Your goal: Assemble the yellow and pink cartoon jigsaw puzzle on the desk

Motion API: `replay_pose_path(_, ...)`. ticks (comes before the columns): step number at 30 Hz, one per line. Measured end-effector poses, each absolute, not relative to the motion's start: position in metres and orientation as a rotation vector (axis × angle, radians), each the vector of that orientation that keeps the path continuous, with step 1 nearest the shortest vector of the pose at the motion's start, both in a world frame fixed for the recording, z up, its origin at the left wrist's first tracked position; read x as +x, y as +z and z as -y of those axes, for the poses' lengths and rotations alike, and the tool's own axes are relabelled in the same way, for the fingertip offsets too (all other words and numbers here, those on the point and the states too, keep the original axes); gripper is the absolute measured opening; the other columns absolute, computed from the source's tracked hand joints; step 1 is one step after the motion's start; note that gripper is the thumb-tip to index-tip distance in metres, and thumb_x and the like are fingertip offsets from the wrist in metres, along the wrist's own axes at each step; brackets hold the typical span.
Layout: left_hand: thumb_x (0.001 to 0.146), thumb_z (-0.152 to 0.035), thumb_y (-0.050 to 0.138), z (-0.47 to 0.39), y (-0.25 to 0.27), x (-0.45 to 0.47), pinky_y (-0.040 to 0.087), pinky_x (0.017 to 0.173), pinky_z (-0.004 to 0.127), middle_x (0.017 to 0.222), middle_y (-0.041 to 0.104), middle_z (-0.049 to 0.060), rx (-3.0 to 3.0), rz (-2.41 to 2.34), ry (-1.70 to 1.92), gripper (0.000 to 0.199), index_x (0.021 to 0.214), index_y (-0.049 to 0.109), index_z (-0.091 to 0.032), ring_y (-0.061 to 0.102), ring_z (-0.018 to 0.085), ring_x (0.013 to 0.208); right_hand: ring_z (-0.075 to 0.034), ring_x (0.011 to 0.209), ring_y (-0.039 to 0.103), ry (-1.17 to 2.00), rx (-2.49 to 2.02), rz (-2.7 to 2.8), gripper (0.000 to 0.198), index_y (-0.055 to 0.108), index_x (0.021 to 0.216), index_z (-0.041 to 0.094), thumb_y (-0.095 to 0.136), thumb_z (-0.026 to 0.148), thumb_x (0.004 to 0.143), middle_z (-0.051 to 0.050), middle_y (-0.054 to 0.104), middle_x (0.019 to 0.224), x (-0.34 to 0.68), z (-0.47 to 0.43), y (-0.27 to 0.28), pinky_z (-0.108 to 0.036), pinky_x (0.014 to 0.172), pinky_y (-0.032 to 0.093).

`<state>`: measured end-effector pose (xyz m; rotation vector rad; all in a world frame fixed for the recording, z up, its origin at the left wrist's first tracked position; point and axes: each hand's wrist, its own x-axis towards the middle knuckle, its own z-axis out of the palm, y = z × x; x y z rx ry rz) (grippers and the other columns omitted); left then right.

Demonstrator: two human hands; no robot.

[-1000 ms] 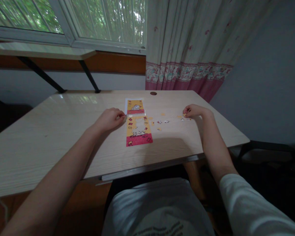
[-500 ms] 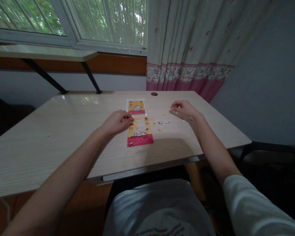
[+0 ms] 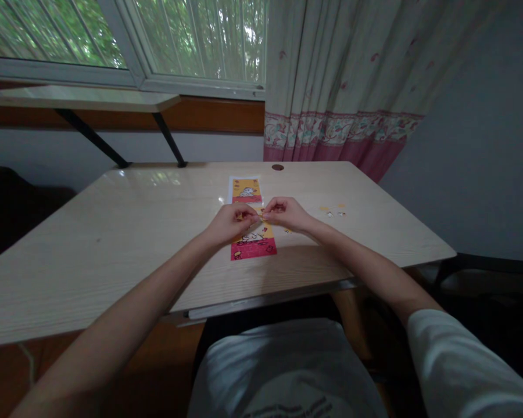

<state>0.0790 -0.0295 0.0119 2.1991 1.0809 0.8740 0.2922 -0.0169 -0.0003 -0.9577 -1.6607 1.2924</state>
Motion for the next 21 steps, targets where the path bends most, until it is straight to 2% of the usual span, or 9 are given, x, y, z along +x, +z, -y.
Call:
replay_pose_path(5,0.079,-0.032,0.066,0.028,0.0107,0.08,0.042,0.066,0.029,0.073,0.069,0.003,2.101,-1.103,0.927,0.017,0.078,0.074,-0.018,0.055,0.016,0.068,-0.01,0.062,0.058,1.381,-0.913,1.602,0.032,0.067,0.077,0.016,0.086,0.038,0.062,0.001,0.067,0.068,0.2929,0.0136,-0.0023,-0.024,0.06,0.046)
replay_pose_path(9,0.077,-0.032,0.065,0.0266,0.0079,0.0824,0.042,0.064,0.029,0.071,0.068,0.003,1.964,-1.099,0.954,0.017,0.074,0.072,-0.017,0.054,0.015,0.064,-0.012,0.07,0.062,1.42,-0.912,1.545,0.029,0.071,0.082,0.015,0.084,0.036,0.066,-0.002,0.069,0.074,0.2938,0.0127,-0.0027,-0.026,0.066,0.049)
replay_pose_path(14,0.074,-0.031,0.066,0.0251,0.0028,0.0855,0.043,0.062,0.029,0.071,0.068,0.003,1.795,-1.073,1.006,0.016,0.072,0.071,-0.016,0.056,0.016,0.064,-0.012,0.069,0.06,1.39,-0.929,1.552,0.029,0.072,0.084,0.016,0.084,0.032,0.063,-0.001,0.069,0.074,0.2925,0.0149,0.001,-0.026,0.064,0.047)
replay_pose_path(18,0.073,-0.032,0.069,0.0252,0.0022,0.0865,0.04,0.057,0.028,0.063,0.065,0.002,1.845,-1.073,0.912,0.017,0.069,0.073,-0.016,0.051,0.014,0.059,-0.011,0.065,0.057,1.342,-0.95,1.587,0.026,0.072,0.081,0.017,0.082,0.032,0.063,-0.001,0.068,0.071,0.2911,0.0151,0.001,-0.026,0.061,0.044)
replay_pose_path(21,0.074,-0.034,0.069,0.0258,0.0034,0.0865,0.038,0.055,0.027,0.066,0.067,0.004,1.859,-1.068,0.877,0.019,0.072,0.075,-0.016,0.052,0.014,0.06,-0.012,0.065,0.057,1.333,-0.995,1.647,0.021,0.073,0.079,0.017,0.08,0.031,0.065,-0.001,0.068,0.07,0.2906,0.0165,0.001,-0.027,0.061,0.044)
